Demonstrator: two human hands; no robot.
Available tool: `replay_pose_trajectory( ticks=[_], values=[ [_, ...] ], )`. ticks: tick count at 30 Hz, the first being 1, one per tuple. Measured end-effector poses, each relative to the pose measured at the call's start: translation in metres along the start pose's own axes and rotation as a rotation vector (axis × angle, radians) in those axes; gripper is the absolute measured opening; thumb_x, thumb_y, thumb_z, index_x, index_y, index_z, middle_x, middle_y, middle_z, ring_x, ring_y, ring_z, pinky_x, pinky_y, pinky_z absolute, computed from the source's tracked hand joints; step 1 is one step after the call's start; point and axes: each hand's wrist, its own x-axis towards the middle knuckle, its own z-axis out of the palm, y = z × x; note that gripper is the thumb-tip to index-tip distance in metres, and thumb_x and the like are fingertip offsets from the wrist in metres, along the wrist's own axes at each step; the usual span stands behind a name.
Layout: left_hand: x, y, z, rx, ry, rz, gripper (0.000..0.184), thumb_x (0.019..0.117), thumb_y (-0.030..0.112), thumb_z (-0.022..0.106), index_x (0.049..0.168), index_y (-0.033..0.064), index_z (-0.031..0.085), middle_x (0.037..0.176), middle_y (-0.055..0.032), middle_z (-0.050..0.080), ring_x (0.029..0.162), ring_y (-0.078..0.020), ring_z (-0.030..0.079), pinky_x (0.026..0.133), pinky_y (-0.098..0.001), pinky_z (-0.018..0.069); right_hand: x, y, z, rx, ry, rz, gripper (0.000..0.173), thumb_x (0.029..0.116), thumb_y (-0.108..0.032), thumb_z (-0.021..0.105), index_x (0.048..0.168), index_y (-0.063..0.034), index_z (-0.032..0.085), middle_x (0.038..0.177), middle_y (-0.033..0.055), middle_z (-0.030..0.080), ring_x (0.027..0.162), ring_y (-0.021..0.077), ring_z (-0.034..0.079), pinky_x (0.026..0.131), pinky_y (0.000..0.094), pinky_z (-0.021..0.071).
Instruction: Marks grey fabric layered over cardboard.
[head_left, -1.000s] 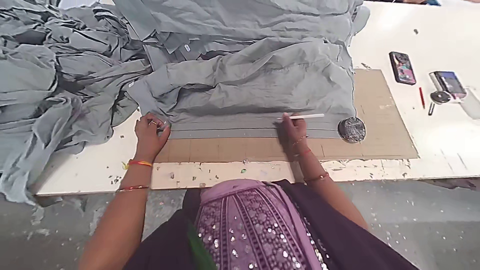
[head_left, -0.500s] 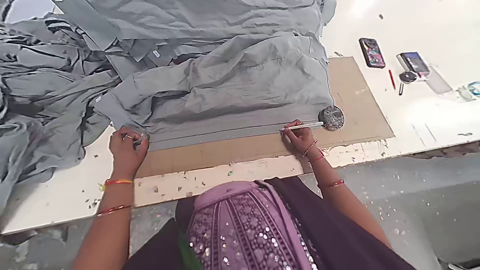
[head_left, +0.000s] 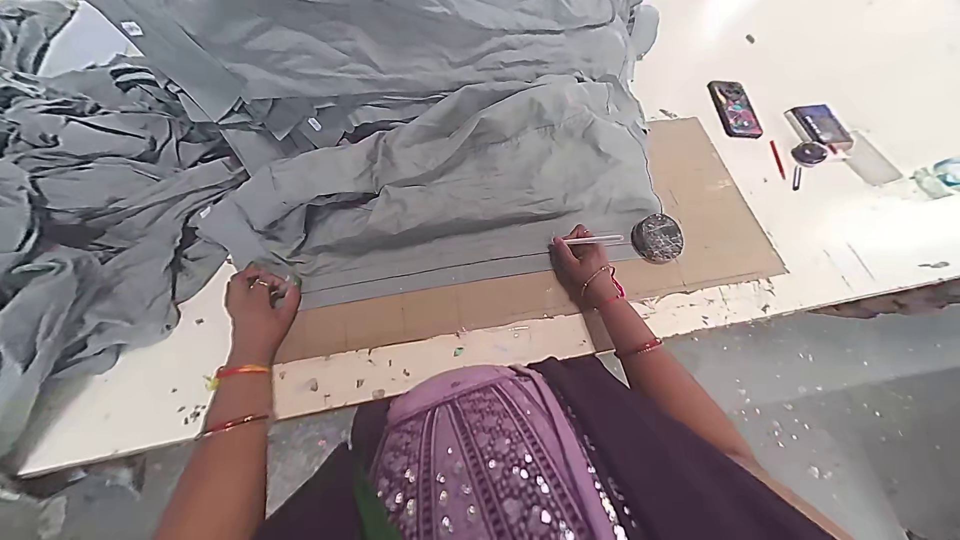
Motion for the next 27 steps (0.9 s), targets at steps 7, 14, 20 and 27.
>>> replay_pose_trajectory(
  ticks=[7,14,20,27],
  values=[
    [0.000,0.002,0.000,-0.005,0.016,0.022,0.056,0.0951,0.037,0.052,0.100,-0.0181,0.062,0.126,-0.0449,0.052,0.123,-0.0610,0.049,0.107,-0.0662,0.0354,-0.011,0.032,-0.037,0.443,0.269,0.135,0.012,0.1022,-0.013,0.056,0.093,-0.0057,0.056,0.064,-0.0084,0.052,0.053,-0.0013,0.049,0.053,0.0187,0.0449],
    [0.000,0.004,0.000,-0.009,0.026,0.040,0.057,0.0949,0.038,0.051,0.098,-0.0186,0.062,0.123,-0.0459,0.052,0.118,-0.0618,0.051,0.104,-0.0673,0.0361,-0.029,0.071,-0.061,0.405,0.227,0.100,0.003,0.0944,0.000,0.058,0.092,-0.0019,0.057,0.067,-0.0094,0.057,0.052,-0.0048,0.050,0.053,0.0144,0.0456],
    [0.001,0.002,0.001,0.004,0.041,0.058,0.057,0.0952,0.038,0.052,0.096,-0.0184,0.062,0.120,-0.0452,0.054,0.115,-0.0605,0.053,0.101,-0.0657,0.0389,-0.028,0.067,-0.061,0.104,0.131,0.042,0.013,0.0941,-0.006,0.064,0.094,0.0068,0.062,0.079,0.0060,0.063,0.066,0.0044,0.056,0.065,0.0241,0.0486],
    [0.000,0.005,-0.001,-0.012,0.026,0.043,0.054,0.0962,0.034,0.053,0.100,-0.0194,0.061,0.124,-0.0461,0.052,0.117,-0.0608,0.052,0.102,-0.0664,0.0394,-0.001,0.053,-0.058,-0.043,0.173,0.144,0.032,0.1030,-0.020,0.059,0.090,0.0102,0.061,0.076,0.0182,0.058,0.071,0.0281,0.057,0.072,0.0493,0.0467]
  ],
)
